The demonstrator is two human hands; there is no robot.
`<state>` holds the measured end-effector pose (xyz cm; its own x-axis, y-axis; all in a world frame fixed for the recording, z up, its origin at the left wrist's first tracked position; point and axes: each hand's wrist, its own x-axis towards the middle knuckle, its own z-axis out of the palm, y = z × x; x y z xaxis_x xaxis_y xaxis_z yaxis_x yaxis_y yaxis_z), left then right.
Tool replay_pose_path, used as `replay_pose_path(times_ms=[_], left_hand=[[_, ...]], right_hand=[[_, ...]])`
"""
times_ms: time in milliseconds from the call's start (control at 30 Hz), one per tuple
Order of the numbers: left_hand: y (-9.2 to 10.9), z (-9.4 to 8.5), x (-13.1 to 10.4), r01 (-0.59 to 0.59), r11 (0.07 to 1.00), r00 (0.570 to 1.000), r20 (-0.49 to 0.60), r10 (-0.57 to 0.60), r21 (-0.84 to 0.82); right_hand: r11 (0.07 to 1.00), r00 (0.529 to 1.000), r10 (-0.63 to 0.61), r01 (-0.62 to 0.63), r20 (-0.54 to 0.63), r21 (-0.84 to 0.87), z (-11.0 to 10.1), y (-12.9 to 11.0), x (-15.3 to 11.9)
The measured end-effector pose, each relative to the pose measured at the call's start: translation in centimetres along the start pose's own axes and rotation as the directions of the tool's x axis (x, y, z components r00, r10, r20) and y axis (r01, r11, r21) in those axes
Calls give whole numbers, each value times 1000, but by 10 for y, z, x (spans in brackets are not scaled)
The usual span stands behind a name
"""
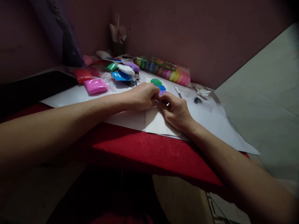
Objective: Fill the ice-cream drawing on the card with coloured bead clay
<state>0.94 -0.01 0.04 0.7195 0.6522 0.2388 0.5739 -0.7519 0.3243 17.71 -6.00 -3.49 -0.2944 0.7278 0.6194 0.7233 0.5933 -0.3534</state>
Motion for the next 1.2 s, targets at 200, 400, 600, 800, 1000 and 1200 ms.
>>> replay_pose_path(times_ms=[200, 400, 600, 800, 1000, 1200], left_hand=[[-1, 1, 1, -8, 1000, 1000, -6, 8, 15], [0, 0, 0, -11, 1000, 1000, 1, 11, 0], [0, 0, 0, 14, 1000, 1000, 9, -14, 3], [0, 0, 0, -10, 1000, 1000, 3, 10, 8], [0, 0, 1, -13, 1000, 1000, -10, 13, 18], [0, 0, 1, -18, 1000, 1000, -7, 18, 3]], right_hand=[[1000, 1000, 13, -13, 0, 2, 0, -1, 0], [1000, 1000, 12, -12, 1, 0, 0, -1, 0], [1000, 1000, 9, -9, -2, -3, 0, 0, 0], [1000, 1000, 4, -4, -1, 0, 0, 0, 0], [1000, 1000, 16, -16, 1, 7, 0, -1, 0], [1000, 1000, 18, -18, 14, 12, 0, -1, 0]])
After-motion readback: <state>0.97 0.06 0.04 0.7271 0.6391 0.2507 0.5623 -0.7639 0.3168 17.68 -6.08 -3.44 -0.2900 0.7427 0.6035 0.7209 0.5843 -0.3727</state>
